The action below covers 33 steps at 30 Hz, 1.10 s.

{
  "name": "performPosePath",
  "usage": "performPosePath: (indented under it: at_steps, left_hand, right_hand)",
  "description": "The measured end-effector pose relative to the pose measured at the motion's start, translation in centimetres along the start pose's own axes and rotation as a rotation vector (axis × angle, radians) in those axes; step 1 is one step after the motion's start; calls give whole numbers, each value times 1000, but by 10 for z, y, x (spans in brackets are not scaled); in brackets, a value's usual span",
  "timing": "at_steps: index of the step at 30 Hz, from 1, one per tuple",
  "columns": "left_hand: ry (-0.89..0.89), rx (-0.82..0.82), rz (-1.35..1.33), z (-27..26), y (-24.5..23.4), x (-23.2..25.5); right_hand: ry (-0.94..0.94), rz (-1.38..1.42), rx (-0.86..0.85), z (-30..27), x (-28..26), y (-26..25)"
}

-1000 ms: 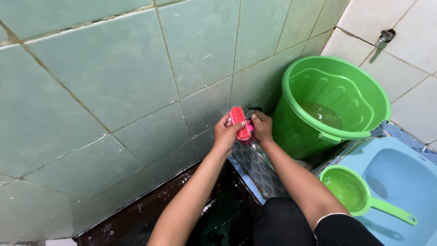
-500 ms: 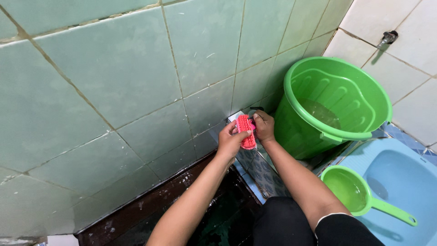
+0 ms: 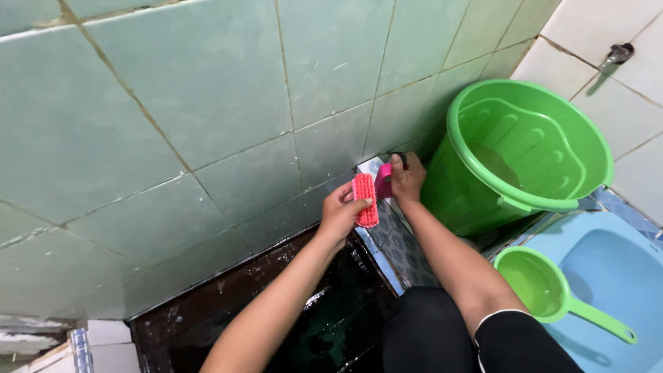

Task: The person cleans a section of the restroom floor by pouring water from a green plastic scoop and scrubbing the surface with a small pink brush.

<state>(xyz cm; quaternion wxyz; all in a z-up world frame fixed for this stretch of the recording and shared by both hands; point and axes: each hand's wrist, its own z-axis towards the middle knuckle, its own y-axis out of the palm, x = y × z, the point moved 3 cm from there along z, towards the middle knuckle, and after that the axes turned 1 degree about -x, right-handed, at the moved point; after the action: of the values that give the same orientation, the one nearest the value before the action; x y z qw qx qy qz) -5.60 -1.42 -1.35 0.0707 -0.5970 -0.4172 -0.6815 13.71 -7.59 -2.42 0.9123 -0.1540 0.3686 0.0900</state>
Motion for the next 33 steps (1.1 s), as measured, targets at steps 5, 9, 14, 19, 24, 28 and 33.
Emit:
performPosePath:
  at_steps: [5,9,14,19,24,28,33]
  left_hand:
    - [24,41,149,-19,-50,22]
    - [52,91,282,-45,-102,45]
    - [-147,202,332,-96,-181,56]
    - [-335,273,275,-161,-256,50]
    - [-667,407,420,-211,-319,31]
    - [-627,430,833,-211,-385,-12]
    - [-525,327,1947,-228,-424,-62]
  right_hand:
    - [-352,-119,216,17,-75,-22]
    - [-210,233,-90,12,-127,-6]
    - [-36,110,-875,-49,-168,74]
    - [-213,-310,-1615,-136,-169,148]
    - [-267,-516,-1849,-224,-138,221]
    - [-152,-353,-1715,-305,-119,250]
    - [4,-290,-1609,-366,-122,246]
